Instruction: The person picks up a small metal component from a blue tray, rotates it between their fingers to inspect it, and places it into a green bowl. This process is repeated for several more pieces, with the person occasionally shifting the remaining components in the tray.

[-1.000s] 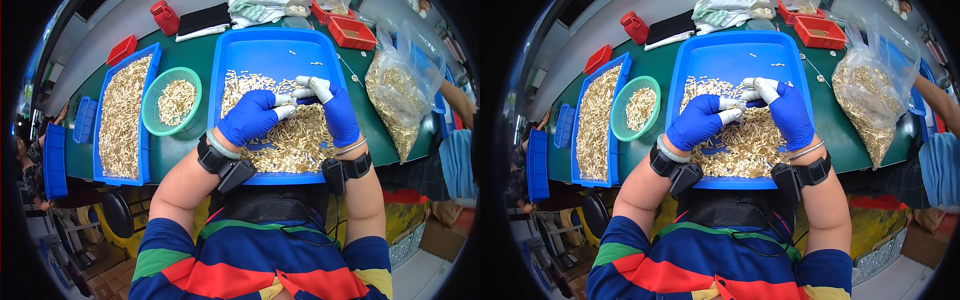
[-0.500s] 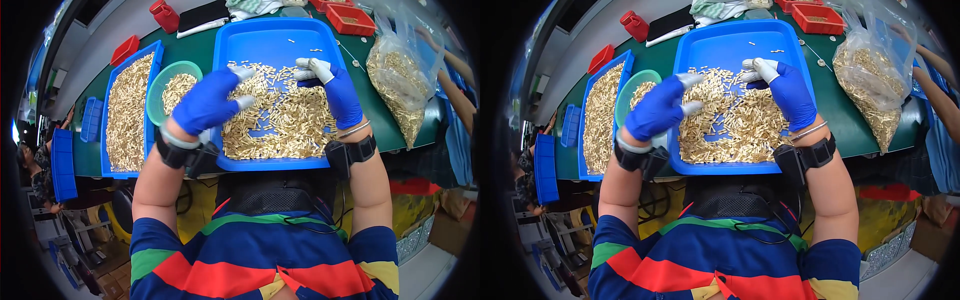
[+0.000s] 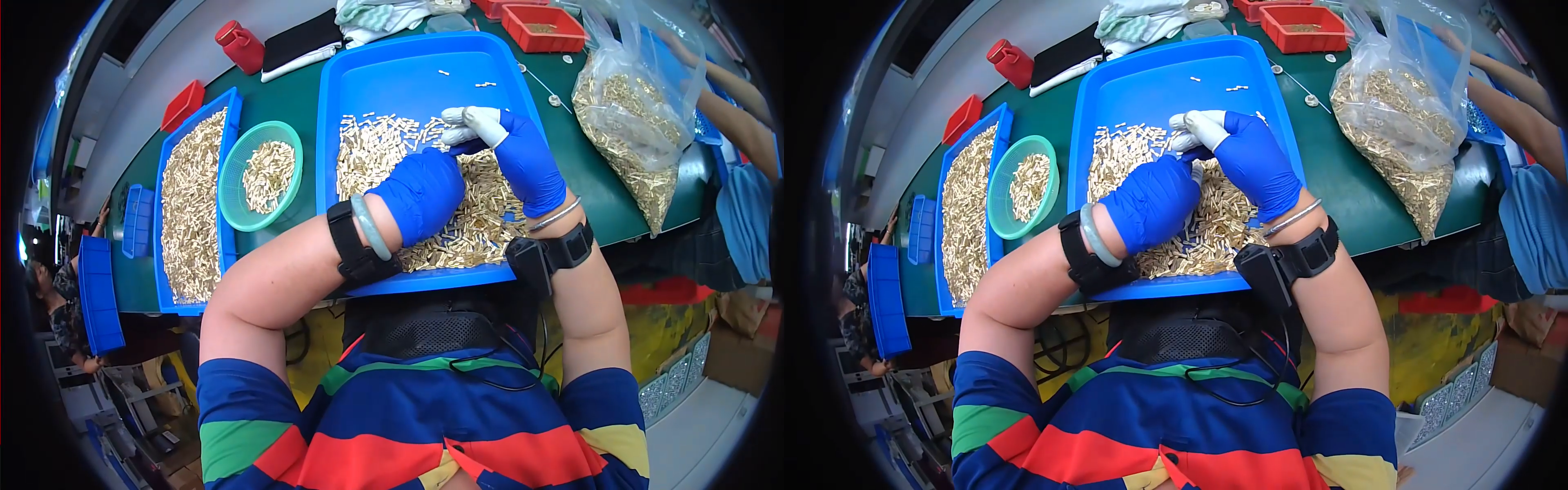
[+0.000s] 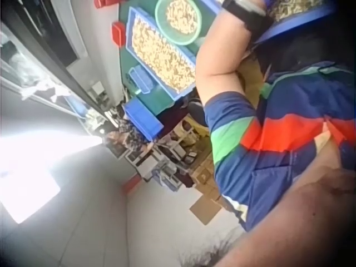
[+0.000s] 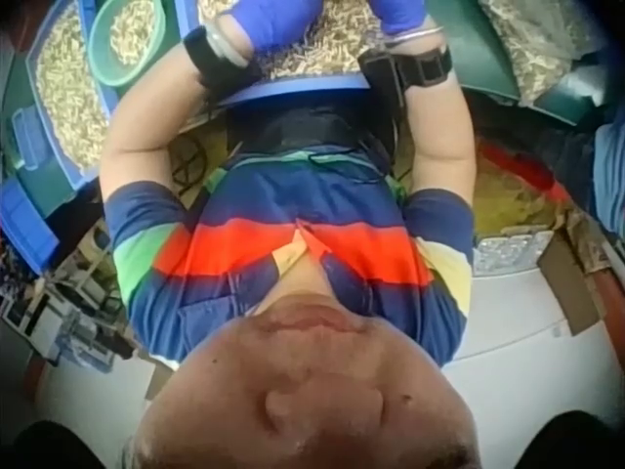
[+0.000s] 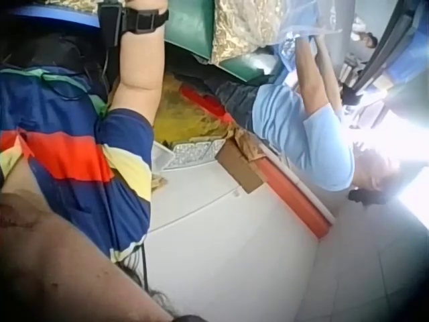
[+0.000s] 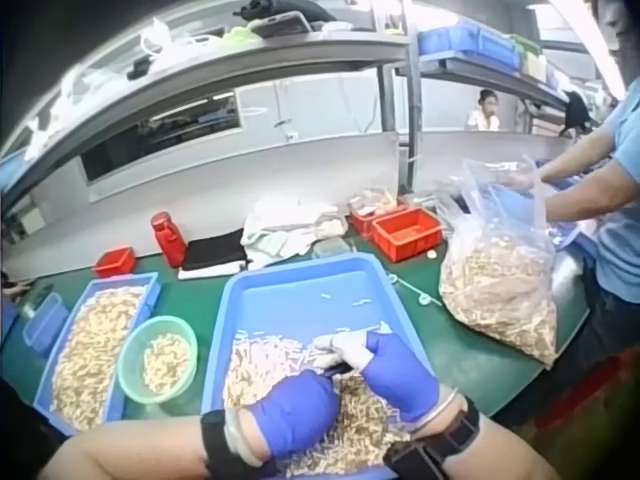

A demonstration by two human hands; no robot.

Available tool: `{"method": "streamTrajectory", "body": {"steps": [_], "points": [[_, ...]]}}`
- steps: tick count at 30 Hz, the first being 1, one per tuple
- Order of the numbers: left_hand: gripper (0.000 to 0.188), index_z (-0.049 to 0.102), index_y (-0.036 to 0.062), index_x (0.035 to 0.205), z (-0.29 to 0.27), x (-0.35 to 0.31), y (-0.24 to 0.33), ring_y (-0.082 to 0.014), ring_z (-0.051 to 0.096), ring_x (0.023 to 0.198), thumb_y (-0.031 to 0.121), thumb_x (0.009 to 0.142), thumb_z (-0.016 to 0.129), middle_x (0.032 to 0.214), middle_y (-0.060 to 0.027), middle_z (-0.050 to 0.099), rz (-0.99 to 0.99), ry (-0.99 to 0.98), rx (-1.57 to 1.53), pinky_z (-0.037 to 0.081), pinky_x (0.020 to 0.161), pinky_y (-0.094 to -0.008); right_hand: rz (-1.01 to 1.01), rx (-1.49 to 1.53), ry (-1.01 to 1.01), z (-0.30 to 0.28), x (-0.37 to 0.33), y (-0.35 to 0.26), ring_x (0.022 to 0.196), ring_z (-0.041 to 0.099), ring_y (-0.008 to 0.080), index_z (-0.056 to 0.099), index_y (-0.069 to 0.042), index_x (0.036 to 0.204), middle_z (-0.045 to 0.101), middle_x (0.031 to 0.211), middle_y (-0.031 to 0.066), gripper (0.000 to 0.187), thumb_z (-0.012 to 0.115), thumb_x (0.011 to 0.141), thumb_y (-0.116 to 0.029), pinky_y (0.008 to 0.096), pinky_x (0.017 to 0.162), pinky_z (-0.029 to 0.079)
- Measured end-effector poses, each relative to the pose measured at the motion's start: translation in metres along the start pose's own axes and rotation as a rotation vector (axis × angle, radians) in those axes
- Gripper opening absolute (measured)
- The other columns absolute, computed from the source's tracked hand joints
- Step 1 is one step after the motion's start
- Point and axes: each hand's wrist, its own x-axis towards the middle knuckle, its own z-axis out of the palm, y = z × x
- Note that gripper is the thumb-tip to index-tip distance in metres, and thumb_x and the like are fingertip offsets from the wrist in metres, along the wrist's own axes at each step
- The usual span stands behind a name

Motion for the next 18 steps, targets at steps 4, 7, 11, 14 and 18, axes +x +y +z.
{"method": "streamTrajectory", "body": {"steps": [4,7,11,14,18], "points": [[0.014,0.056,-0.0042,0.081,0.003,0.000,-0.005,-0.0315,0.056,0.065,0.008,0.078,0.049,0.067,-0.0206,0.054,0.038,0.092,0.067,0.045,0.056,-0.0355,-0.008,-0.005,0.014,0.000,0.000,0.001,0.078,0.059,0.0139,0.059,0.002,0.099,0.063,0.084,0.0093,0.027,0.048,0.087,-0.019,0.0247,0.072,0.046],[0.011,0.060,-0.0001,0.075,-0.002,-0.003,-0.019,-0.0293,0.057,0.063,0.007,0.074,0.051,0.067,-0.0168,0.056,-0.010,0.211,-0.066,0.046,0.057,-0.0340,-0.022,-0.054,0.007,-0.001,0.002,0.003,0.082,0.059,0.0143,0.058,0.001,0.102,0.063,0.088,0.0092,0.029,0.045,0.088,-0.020,0.0254,0.076,0.045],[0.015,0.061,-0.0001,0.088,-0.012,-0.013,-0.033,-0.0201,0.059,0.069,0.007,0.079,0.051,0.076,-0.0130,0.060,-0.094,0.487,-0.553,0.047,0.062,-0.0287,-0.043,-0.144,0.121,-0.001,0.001,0.010,0.080,0.058,0.0133,0.059,0.001,0.100,0.063,0.087,0.0081,0.025,0.048,0.087,-0.017,0.0242,0.074,0.045],[0.020,0.058,-0.0008,0.099,-0.015,-0.014,-0.034,-0.0145,0.058,0.074,0.007,0.083,0.050,0.085,-0.0106,0.061,-0.184,0.580,-0.986,0.046,0.066,-0.0252,0.023,-0.343,0.069,0.004,0.002,0.010,0.079,0.058,0.0119,0.061,0.000,0.097,0.063,0.086,0.0067,0.021,0.053,0.084,-0.013,0.0231,0.072,0.044],[0.026,0.055,-0.0006,0.108,-0.012,-0.011,-0.019,-0.0116,0.056,0.080,0.008,0.084,0.050,0.096,-0.0073,0.060,-0.275,0.540,-1.512,0.045,0.072,-0.0227,0.025,-0.277,0.050,0.011,-0.003,-0.002,0.078,0.057,0.0107,0.062,-0.001,0.094,0.063,0.085,0.0056,0.017,0.055,0.082,-0.011,0.0224,0.069,0.044]]}}
